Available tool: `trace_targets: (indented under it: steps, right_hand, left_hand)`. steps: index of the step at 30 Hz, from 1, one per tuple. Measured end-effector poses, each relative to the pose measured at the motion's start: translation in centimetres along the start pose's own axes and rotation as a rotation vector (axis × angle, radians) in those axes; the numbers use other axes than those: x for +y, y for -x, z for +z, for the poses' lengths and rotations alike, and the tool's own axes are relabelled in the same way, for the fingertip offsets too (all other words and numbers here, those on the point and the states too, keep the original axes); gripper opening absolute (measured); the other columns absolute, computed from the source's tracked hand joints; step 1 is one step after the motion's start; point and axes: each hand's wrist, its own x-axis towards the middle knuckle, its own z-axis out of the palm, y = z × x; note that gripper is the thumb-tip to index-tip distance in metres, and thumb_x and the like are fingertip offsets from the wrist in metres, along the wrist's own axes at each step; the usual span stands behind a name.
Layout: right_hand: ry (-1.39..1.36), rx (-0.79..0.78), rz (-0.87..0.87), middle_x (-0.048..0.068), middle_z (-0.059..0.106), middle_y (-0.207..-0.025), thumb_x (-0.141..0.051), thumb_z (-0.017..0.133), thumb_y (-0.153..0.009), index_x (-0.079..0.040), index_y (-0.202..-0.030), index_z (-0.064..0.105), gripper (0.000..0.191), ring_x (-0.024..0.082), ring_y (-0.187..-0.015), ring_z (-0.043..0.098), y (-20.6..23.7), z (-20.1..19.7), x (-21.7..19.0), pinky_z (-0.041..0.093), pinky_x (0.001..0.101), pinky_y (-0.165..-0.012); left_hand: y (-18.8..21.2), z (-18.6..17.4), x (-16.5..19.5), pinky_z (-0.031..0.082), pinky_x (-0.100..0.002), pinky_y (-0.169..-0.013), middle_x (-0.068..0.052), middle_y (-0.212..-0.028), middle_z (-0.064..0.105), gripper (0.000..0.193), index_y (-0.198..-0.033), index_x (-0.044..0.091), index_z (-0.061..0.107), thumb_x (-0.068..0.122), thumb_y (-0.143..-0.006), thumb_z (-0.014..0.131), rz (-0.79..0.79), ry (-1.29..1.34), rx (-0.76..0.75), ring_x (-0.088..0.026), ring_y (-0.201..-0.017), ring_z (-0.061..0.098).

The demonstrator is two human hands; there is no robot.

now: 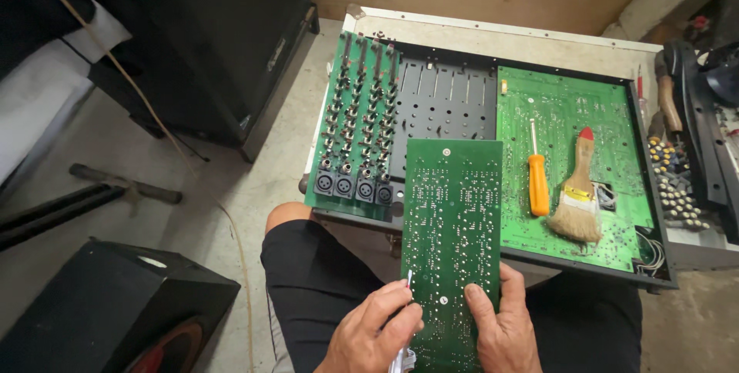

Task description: The person holds a green circuit board against an audio amplifier chassis and uses a soldering iron to work on the board's solder joints, steadying the board with the other hand. The person continues soldering at different points along the board throughout the episode.

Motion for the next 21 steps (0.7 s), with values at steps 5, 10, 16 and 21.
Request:
trace_targets:
  steps: [5,10,16,21]
  right_hand:
    - [-0.016,-0.018,-0.011,0.009,0.075,-0.112,-0.019,0.064,-0.093,-0.008,-0.137,0.051,0.047,0.014,-0.101,0.069,-0.03,-0.12,-0.23,0.054,0.0308,-0.089]
    - [0.001,-0.006,-0.017,0.009,0.074,-0.113,-0.019,0.063,-0.093,-0.008,-0.137,0.051,0.047,0.014,-0.102,0.069,0.10,-0.09,-0.46,0.054,0.0308,-0.090]
    - [-0.020,-0.019,0.003,0.009,0.075,-0.111,-0.019,0.063,-0.093,-0.009,-0.137,0.051,0.047,0.014,-0.101,0.070,0.02,-0.13,-0.43,0.054,0.0307,-0.088]
    - [-0.021,-0.006,-0.002,0.009,0.075,-0.111,-0.018,0.064,-0.093,-0.008,-0.137,0.051,0.047,0.014,-0.099,0.069,0.06,0.02,-0.17,0.054,0.0303,-0.087]
  left_hand:
    - [-0.05,0.03,0.46,0.065,-0.040,-0.086,-0.017,-0.116,0.064,0.040,-0.110,0.004,0.067,0.000,-0.075,0.086,-0.032,-0.007,0.001,-0.037,-0.110,0.074]
    - [-0.37,-0.05,0.66,0.066,-0.040,-0.085,-0.016,-0.114,0.064,0.041,-0.111,0.003,0.066,0.001,-0.075,0.086,-0.036,-0.012,0.003,-0.037,-0.110,0.074]
    - [-0.39,0.01,0.48,0.066,-0.041,-0.087,-0.017,-0.115,0.064,0.040,-0.112,0.004,0.065,0.003,-0.078,0.087,0.002,-0.008,0.027,-0.037,-0.106,0.074]
    - [-0.16,-0.08,0.23,0.065,-0.042,-0.087,-0.018,-0.116,0.064,0.038,-0.112,0.002,0.065,0.006,-0.080,0.085,0.007,-0.044,-0.027,-0.038,-0.105,0.074]
